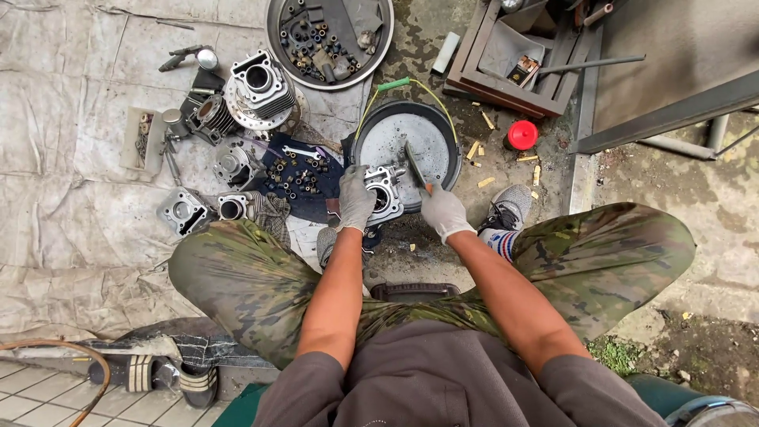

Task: The person scrubs disassembled engine cylinder heads with a wire brush, repeatedly dipping the brush into a bucket of soapy water. They handle multiple cylinder heads one at a time, rotating them to scrub different surfaces before placing them aside.

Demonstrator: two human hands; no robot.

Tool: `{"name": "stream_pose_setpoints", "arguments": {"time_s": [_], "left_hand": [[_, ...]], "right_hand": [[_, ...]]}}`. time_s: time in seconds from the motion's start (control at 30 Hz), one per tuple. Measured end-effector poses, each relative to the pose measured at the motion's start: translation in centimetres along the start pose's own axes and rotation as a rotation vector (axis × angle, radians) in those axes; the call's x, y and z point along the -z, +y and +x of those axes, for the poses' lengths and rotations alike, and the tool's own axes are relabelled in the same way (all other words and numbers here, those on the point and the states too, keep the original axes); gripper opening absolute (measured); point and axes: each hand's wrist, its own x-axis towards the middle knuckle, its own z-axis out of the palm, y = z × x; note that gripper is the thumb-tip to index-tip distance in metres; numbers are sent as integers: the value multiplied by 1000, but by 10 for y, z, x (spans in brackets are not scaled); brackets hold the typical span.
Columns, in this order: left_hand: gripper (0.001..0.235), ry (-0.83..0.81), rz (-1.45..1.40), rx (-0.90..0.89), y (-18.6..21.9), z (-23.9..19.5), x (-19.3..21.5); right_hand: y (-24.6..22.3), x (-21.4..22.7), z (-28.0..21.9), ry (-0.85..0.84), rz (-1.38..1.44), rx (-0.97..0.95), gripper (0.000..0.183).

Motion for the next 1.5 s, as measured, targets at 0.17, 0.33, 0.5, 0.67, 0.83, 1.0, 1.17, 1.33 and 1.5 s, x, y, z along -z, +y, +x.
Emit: {"name": "stream_pose_setpoints", "arguments": {"time_s": [0.17,0.33,0.5,0.67,0.83,1.0,1.17,1.33,1.5], "left_hand": [[80,21,-100,503,37,-47,24],[57,-68,-290,705,-13,-49,-13],[34,-69,-32,369,4,-25,27],[32,125,-48,243,-3,-12,17],[41,244,-39,229,-21,-15,4],[75,168,-60,430,-25,-10,-5],[59,334,8,280,-4,-16,-12],[91,81,-230,723,-13,-12,-23],[54,88,-231,698,12,-16,-8]], "right_hand": [[32,-54,37,-84,9,18,55],[27,-48,30,-92,-8,22,56],[27,-10,34,-14,-90,-75,55],[66,-51,138,4,-126,-64,56],[54,-77,168,-28,-232,-35,54],[54,-52,151,-68,-36,44,57],[-2,20,17,-18,28,17,57],[-30,26,-69,-21,20,77,55],[10,-50,-46,-17,-4,116,34]]}}
